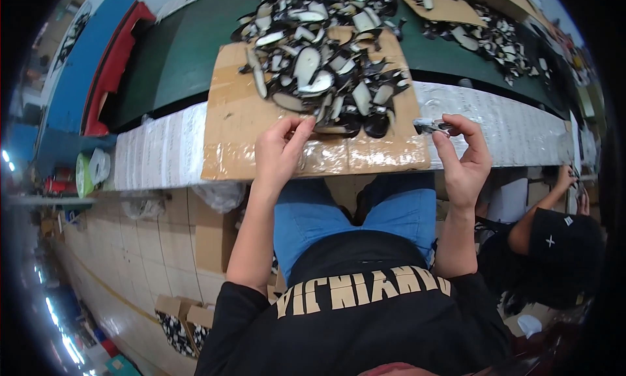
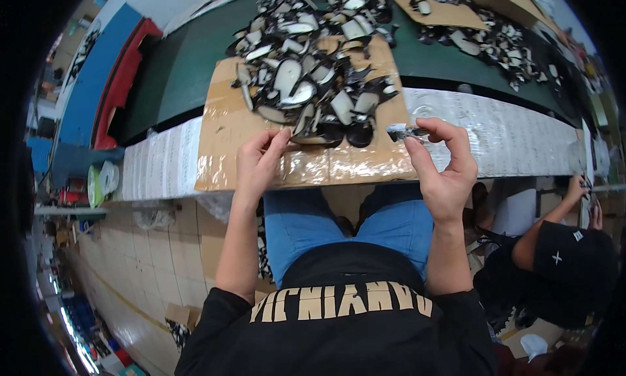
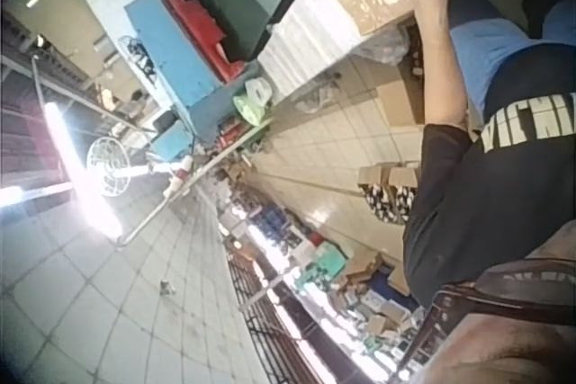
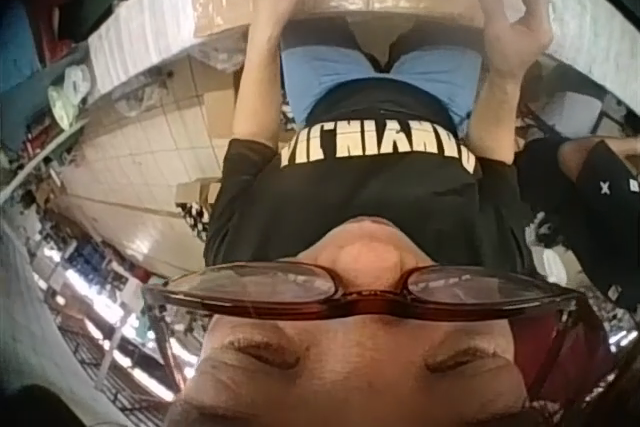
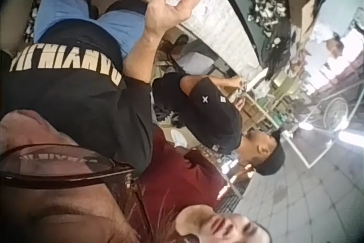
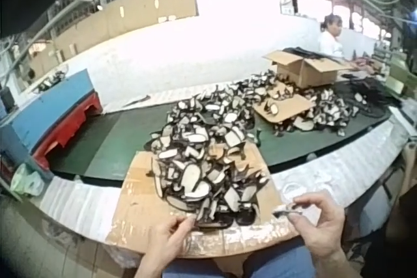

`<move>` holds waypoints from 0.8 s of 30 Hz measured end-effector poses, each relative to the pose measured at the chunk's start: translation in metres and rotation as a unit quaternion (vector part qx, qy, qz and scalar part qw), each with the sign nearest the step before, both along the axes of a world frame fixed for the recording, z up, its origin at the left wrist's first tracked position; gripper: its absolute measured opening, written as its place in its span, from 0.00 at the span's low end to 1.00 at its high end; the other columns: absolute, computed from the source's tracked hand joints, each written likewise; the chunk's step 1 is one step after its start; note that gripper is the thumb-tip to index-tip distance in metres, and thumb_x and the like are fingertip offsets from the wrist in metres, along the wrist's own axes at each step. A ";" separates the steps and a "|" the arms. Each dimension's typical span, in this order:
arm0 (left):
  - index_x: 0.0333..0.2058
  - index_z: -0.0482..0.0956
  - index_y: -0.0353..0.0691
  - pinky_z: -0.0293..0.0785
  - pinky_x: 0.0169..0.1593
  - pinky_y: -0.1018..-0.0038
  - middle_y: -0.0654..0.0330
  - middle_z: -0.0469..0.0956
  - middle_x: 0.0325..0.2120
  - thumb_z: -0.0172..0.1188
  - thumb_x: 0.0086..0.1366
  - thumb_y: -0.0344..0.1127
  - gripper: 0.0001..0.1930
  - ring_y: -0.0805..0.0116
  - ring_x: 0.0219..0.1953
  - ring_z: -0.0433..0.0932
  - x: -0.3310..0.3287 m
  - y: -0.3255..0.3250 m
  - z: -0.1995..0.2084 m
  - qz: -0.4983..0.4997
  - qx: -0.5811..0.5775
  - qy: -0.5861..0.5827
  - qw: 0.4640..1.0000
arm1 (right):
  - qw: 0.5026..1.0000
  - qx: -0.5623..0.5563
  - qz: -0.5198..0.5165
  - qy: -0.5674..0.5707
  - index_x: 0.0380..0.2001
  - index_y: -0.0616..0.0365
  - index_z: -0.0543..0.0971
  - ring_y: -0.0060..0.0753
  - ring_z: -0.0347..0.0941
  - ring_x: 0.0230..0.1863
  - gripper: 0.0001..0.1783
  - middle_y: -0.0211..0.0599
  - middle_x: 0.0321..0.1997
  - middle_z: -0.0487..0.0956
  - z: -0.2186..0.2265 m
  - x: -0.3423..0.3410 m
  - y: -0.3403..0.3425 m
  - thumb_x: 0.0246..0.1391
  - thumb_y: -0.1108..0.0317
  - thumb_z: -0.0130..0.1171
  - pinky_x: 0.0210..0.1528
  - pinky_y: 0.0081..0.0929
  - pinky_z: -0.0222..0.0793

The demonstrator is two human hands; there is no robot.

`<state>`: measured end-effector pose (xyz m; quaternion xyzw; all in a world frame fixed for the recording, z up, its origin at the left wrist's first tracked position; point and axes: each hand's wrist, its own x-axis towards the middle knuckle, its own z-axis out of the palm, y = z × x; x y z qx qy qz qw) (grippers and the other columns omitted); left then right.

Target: Manually assemble or check small plastic and metal components for shoe manufacturing.

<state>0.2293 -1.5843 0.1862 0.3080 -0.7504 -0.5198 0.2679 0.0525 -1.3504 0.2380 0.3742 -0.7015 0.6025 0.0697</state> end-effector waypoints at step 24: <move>0.47 0.69 0.37 0.75 0.43 0.81 0.64 0.76 0.34 0.66 0.53 0.16 0.23 0.79 0.37 0.76 0.001 0.076 0.006 -0.046 0.238 0.186 0.952 | 0.984 0.001 0.165 -0.071 0.39 0.60 0.80 0.28 0.72 0.38 0.16 0.34 0.40 0.80 -0.008 0.037 -0.027 0.44 0.79 0.67 0.45 0.23 0.68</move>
